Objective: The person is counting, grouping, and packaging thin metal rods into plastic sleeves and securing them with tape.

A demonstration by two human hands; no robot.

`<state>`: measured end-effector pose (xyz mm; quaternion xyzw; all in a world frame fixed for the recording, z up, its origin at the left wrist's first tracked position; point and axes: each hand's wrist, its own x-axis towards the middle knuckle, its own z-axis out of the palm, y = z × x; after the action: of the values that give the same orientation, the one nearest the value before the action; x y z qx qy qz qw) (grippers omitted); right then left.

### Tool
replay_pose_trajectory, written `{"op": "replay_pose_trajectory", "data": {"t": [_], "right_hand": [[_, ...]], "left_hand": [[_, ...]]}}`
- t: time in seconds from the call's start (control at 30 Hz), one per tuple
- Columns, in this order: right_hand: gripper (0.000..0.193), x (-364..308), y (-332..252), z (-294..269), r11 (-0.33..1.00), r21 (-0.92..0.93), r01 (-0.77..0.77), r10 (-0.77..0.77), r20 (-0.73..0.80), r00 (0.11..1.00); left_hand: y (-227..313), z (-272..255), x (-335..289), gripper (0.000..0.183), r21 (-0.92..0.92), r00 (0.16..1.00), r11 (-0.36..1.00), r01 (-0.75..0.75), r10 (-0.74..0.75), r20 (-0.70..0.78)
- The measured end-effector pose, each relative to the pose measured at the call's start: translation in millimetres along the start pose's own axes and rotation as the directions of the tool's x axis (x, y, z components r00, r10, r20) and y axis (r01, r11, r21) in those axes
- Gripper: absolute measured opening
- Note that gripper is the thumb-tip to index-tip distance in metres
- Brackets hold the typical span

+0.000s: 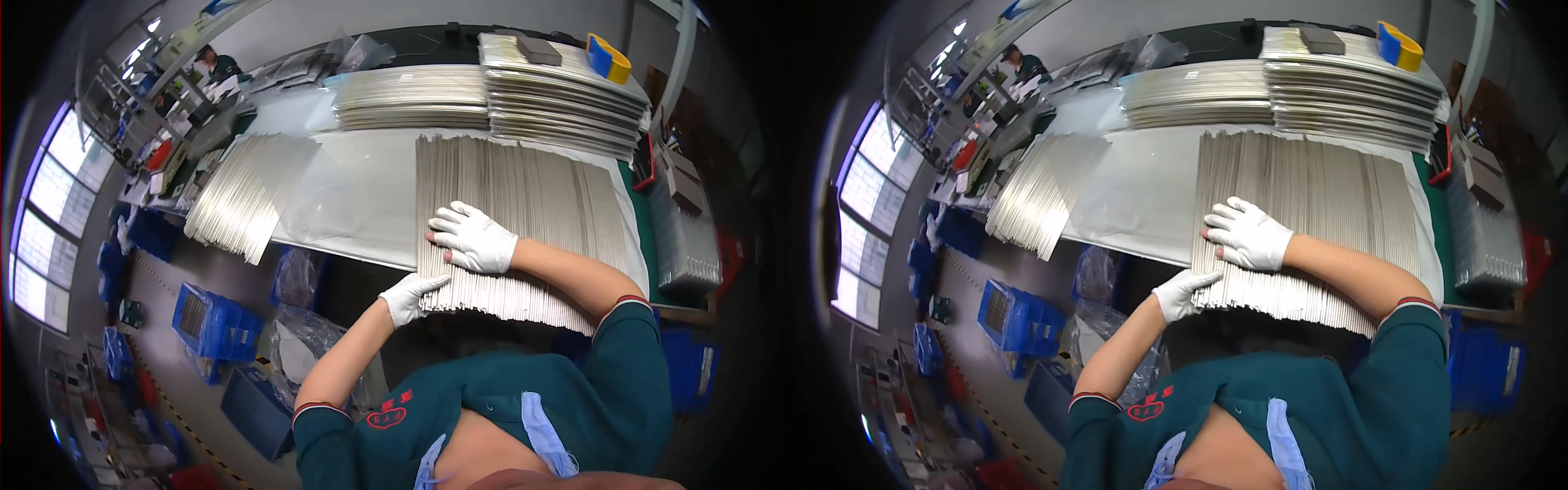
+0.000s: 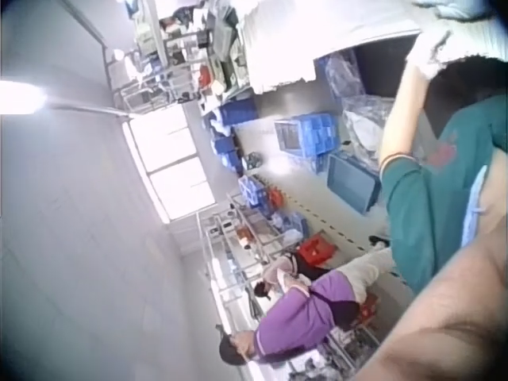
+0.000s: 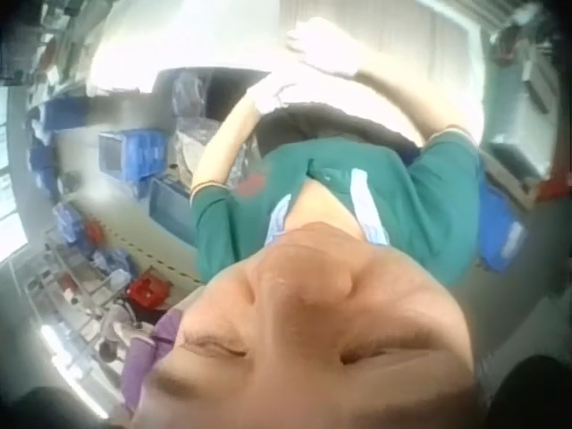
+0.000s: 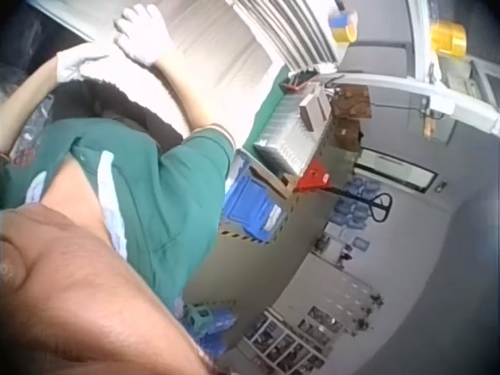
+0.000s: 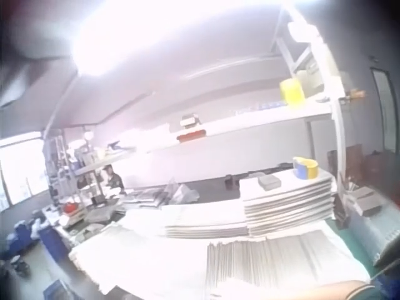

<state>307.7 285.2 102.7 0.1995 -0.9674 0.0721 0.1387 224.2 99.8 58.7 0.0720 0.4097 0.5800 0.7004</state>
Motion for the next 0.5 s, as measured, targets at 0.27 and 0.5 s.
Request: {"op": "replay_pose_trajectory", "data": {"t": [0.27,0.5], "right_hand": [[0.039,2,-1,0,0.999,-0.048,0.018,-0.021,-0.075,0.997],[0.04,1,0,0,0.998,-0.061,0.022,-0.027,-0.085,0.996]], "left_hand": [[-1,-3,6,0.035,0.061,0.999,0.998,-0.026,0.028,-0.021],[0,-2,5,0.035,0.063,0.999,0.997,-0.034,0.035,-0.017]]}}
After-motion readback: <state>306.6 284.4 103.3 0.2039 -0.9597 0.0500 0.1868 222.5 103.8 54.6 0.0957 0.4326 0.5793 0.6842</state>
